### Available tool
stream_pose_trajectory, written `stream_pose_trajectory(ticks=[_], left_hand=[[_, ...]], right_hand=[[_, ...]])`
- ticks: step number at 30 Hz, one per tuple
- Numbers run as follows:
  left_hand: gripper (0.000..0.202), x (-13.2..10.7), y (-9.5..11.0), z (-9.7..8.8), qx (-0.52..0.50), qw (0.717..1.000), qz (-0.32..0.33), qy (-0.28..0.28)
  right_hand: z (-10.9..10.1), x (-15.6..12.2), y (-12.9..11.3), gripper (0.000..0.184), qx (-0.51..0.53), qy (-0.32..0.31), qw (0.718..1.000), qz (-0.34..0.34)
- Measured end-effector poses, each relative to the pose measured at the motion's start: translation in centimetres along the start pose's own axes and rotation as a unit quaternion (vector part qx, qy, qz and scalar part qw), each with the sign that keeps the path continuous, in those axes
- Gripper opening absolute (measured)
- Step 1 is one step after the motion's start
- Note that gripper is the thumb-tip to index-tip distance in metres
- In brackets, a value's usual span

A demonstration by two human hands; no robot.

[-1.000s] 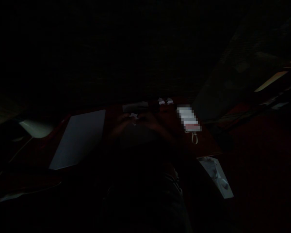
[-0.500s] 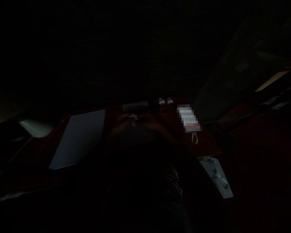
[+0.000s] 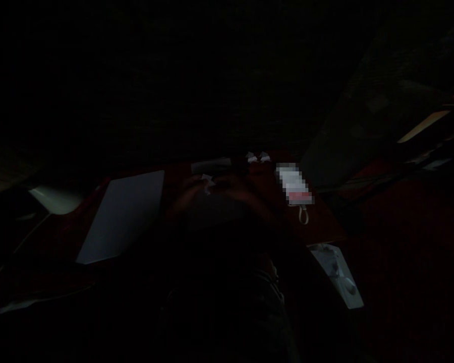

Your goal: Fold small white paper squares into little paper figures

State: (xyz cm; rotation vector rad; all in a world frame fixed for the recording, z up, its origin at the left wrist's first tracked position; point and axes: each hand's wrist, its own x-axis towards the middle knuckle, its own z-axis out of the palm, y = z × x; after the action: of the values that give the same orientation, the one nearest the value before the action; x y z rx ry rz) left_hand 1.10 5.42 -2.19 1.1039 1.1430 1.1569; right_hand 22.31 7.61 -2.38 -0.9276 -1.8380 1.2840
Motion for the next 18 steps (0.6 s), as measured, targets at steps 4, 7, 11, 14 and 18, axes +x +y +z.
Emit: stream_pose_trajectory(ticks=[4,7,11,14,18], left_hand=[[0.046,0.06,0.05,0.37,-0.024,1.0,0.004,-0.007],[0.045,0.07,0.11,0.47,-0.025,0.999,0.015,-0.013],[0.039,0.09,0.03,0.33,0.002,1.0,0.012,0.006],[0.036,0.08,-0.03,0.33,0.016,1.0,0.019,0.003],[0.035,-0.02,0.08,0.35,0.031,0.999,0.023,-0.014]], right_hand=[[-0.02,0.14,0.35,0.038,0.009,0.0,1.0,0.006],[-0.04,0.05,0.2,0.037,-0.004,-0.006,1.0,0.002],[0.05,-0.18,-0.15,0.04,-0.002,0.006,0.999,0.034],[0.21,-0.21,-0.1,0.048,0.014,0.021,0.999,0.041],[0.21,-0.13,0.04,0.052,0.002,0.011,1.0,0.012]])
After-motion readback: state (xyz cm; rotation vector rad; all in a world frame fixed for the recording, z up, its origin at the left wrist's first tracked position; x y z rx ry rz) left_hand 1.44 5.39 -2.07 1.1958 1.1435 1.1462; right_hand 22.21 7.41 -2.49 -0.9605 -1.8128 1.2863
